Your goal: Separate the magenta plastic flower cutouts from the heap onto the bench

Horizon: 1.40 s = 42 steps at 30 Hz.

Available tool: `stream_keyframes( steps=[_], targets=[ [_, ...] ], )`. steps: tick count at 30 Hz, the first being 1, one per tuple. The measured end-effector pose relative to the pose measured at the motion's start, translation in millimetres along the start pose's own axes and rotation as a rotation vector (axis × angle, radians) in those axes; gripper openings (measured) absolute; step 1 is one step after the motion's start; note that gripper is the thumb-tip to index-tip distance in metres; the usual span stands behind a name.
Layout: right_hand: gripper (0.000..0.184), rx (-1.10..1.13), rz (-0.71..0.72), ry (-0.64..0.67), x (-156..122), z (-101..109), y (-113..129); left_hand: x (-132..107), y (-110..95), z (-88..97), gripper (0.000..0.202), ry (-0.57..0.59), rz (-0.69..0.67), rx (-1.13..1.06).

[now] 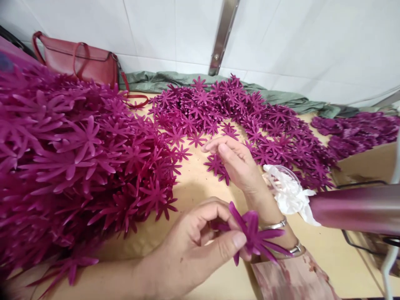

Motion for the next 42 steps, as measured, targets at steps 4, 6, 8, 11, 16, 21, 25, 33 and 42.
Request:
stream_keyframes(
  steps=[4,6,8,11,16,21,25,33,42],
  targets=[
    [0.032,0.032,-0.032,0.022,-2.8,2.9,4.4,13.3,1.0,24.0,0.015,-0.228,-0.176,0.176],
    [0.035,0.003,-0.063,0.046,-7.5,5.3,9.7,19.8,7.6,43.0,0.016,-0.366,-0.228,0.290],
    [0.035,-0.083,-0.092,0.075,-13.3,5.9,14.2,21.8,16.0,55.4,0.015,-0.375,-0.229,0.355],
    [0.027,-0.232,-0.133,0.112,-19.0,-0.3,15.0,16.2,24.1,56.0,0.011,-0.200,-0.197,0.453],
    [0.016,-0.400,-0.071,0.322,-4.5,-31.8,-6.0,5.3,21.1,38.1,0.009,0.132,-0.220,0.491],
    [0.023,-0.715,0.191,0.368,20.7,-58.0,-24.4,7.3,18.3,41.5,0.008,0.095,-0.245,0.461],
    [0.011,-0.765,0.217,0.316,21.5,-48.4,-26.6,10.2,18.5,46.0,0.007,0.041,-0.218,0.459],
    [0.037,-0.448,-0.016,0.310,1.4,-34.6,-19.9,4.0,15.4,42.7,0.007,0.026,-0.362,0.545],
    [0.026,-0.287,-0.079,-0.097,-18.5,0.5,8.0,17.6,25.2,62.1,0.014,-0.400,-0.215,0.282]
  ],
)
Point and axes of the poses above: each hand's wrist, its own x-axis towards the middle knuckle, its own z-axis out of the back of the hand, y = z × x, the point moved 2 cm from there along x, towards the middle knuckle, and after that the axes turned 8 degrees about -z, right-handed, at the moved point
